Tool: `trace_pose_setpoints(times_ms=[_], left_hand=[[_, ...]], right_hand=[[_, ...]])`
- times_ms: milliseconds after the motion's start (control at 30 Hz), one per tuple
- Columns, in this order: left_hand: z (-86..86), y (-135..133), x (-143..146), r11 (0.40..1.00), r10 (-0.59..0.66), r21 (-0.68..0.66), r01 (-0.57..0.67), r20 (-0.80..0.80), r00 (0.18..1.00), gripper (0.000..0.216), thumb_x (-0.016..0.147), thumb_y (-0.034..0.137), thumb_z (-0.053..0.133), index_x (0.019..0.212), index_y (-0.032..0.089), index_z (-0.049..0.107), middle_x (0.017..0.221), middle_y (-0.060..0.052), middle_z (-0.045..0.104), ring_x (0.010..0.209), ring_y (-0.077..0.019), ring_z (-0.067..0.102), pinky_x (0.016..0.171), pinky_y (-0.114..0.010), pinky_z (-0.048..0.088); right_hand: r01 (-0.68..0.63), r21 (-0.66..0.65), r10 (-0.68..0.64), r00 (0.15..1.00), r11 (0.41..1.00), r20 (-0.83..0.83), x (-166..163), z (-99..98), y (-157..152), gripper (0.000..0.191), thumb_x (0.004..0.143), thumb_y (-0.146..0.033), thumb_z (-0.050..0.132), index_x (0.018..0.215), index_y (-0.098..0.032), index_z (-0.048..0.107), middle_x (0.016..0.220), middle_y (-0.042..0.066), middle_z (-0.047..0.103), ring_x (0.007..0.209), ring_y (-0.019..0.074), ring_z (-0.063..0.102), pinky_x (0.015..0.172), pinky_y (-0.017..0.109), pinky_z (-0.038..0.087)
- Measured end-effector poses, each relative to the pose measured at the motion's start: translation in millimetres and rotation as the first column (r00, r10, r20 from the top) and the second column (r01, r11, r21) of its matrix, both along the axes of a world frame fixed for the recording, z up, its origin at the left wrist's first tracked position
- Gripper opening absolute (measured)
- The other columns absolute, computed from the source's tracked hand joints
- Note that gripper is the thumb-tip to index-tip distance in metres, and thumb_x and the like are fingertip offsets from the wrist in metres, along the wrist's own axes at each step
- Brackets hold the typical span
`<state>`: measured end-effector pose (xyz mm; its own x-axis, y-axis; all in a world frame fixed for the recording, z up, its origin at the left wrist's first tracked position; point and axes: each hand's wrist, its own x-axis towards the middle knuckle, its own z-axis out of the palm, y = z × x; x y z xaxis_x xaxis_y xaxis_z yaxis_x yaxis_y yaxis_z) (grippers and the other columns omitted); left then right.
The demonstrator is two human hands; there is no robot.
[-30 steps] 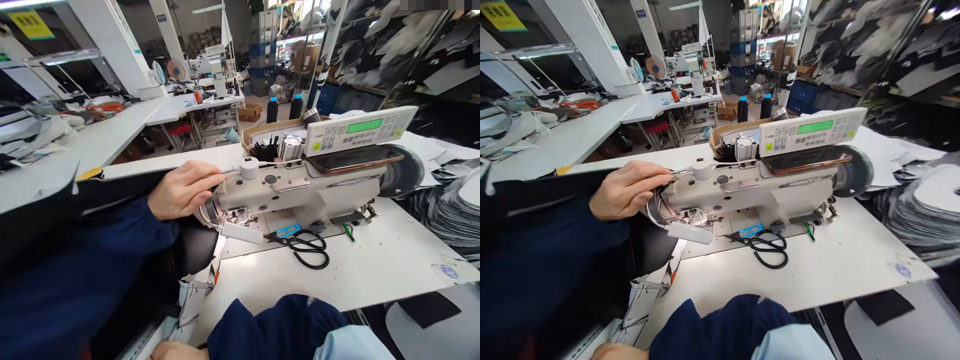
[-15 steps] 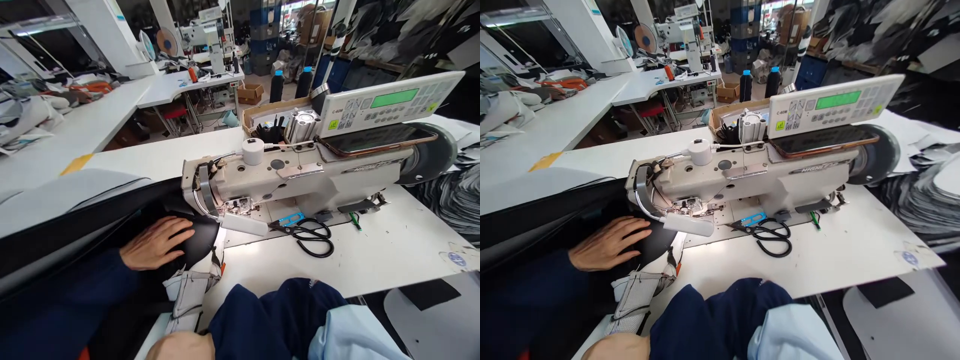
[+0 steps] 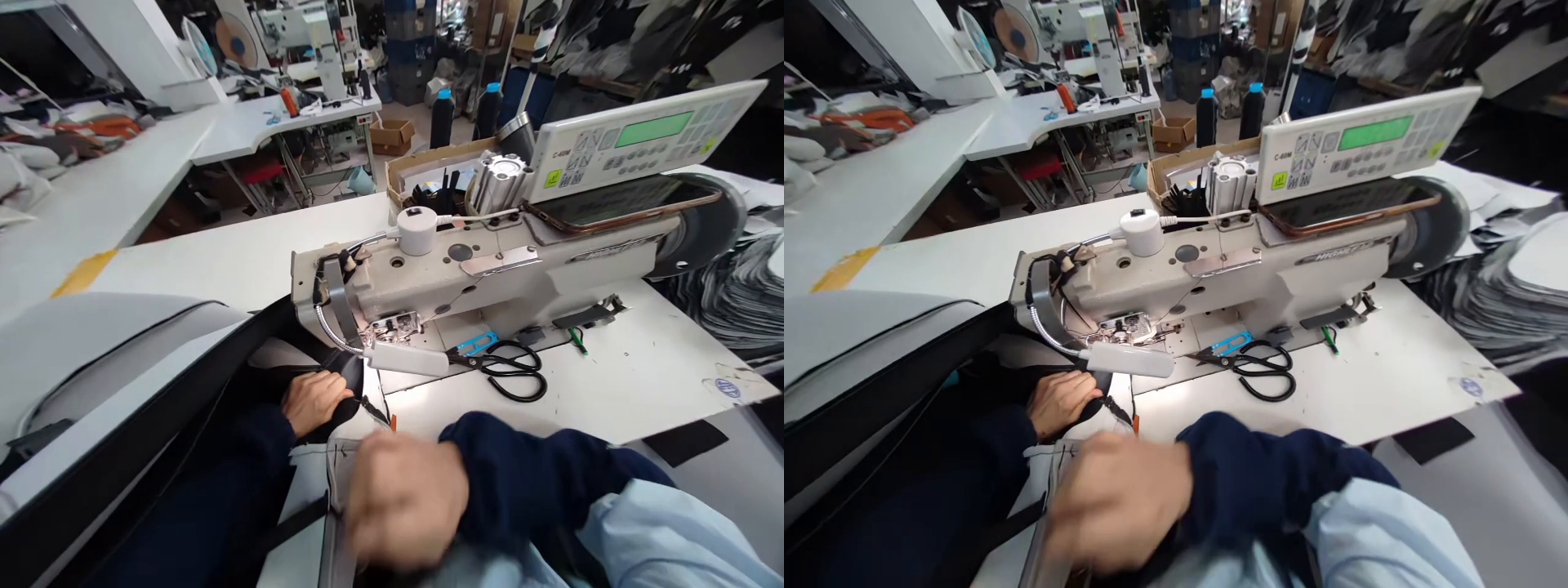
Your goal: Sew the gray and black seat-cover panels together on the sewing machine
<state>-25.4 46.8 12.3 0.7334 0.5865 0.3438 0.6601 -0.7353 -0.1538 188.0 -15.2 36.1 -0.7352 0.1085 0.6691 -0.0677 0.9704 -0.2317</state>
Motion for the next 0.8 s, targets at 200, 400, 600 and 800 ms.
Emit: trace_pose_setpoints(times_ms=[200,400,600,800], left_hand=[[1.0,12,-1,1.000,0.009,-0.026,-0.010,-0.058,0.998,0.043,0.096,0.032,0.034,0.060,0.017,0.053,0.055,0.000,0.056,0.054,-0.0117,0.050,0.051,-0.027,0.029],[4.0,-15,20,0.992,0.117,-0.064,-0.113,0.069,0.991,0.044,0.094,0.029,0.034,0.054,0.017,0.050,0.050,0.002,0.055,0.048,-0.0097,0.051,0.049,-0.026,0.029],[3.7,-13,26,0.960,0.263,-0.113,-0.257,0.035,0.964,0.037,0.094,0.031,0.031,0.092,0.017,0.064,0.062,-0.002,0.062,0.055,-0.0114,0.058,0.052,-0.024,0.034],[9.3,-6,35,0.911,0.340,-0.176,-0.373,-0.191,0.921,0.028,0.086,0.025,0.038,0.091,0.020,0.066,0.066,-0.004,0.065,0.053,-0.0157,0.058,0.047,-0.028,0.027]], right_hand=[[0.362,-0.124,-0.324,0.913,0.924,0.250,35,-34.7,48,0.029,0.084,-0.010,0.037,0.109,-0.010,0.052,0.113,0.015,0.055,0.106,0.0229,0.049,0.080,0.034,0.046],[0.265,0.085,-0.278,0.925,0.961,0.261,17,-54.4,60,0.027,0.094,-0.012,0.032,0.085,-0.013,0.057,0.089,0.009,0.058,0.090,0.0180,0.051,0.080,0.030,0.044],[0.150,0.190,-0.210,0.912,0.970,0.353,19,-48.4,69,0.028,0.095,-0.011,0.032,0.079,-0.014,0.055,0.083,0.006,0.054,0.085,0.0174,0.048,0.076,0.030,0.041],[0.103,0.166,-0.164,0.895,0.981,0.414,25,-34.4,76,0.027,0.090,-0.005,0.033,0.077,-0.016,0.053,0.083,0.005,0.053,0.081,0.0166,0.047,0.077,0.030,0.040]])
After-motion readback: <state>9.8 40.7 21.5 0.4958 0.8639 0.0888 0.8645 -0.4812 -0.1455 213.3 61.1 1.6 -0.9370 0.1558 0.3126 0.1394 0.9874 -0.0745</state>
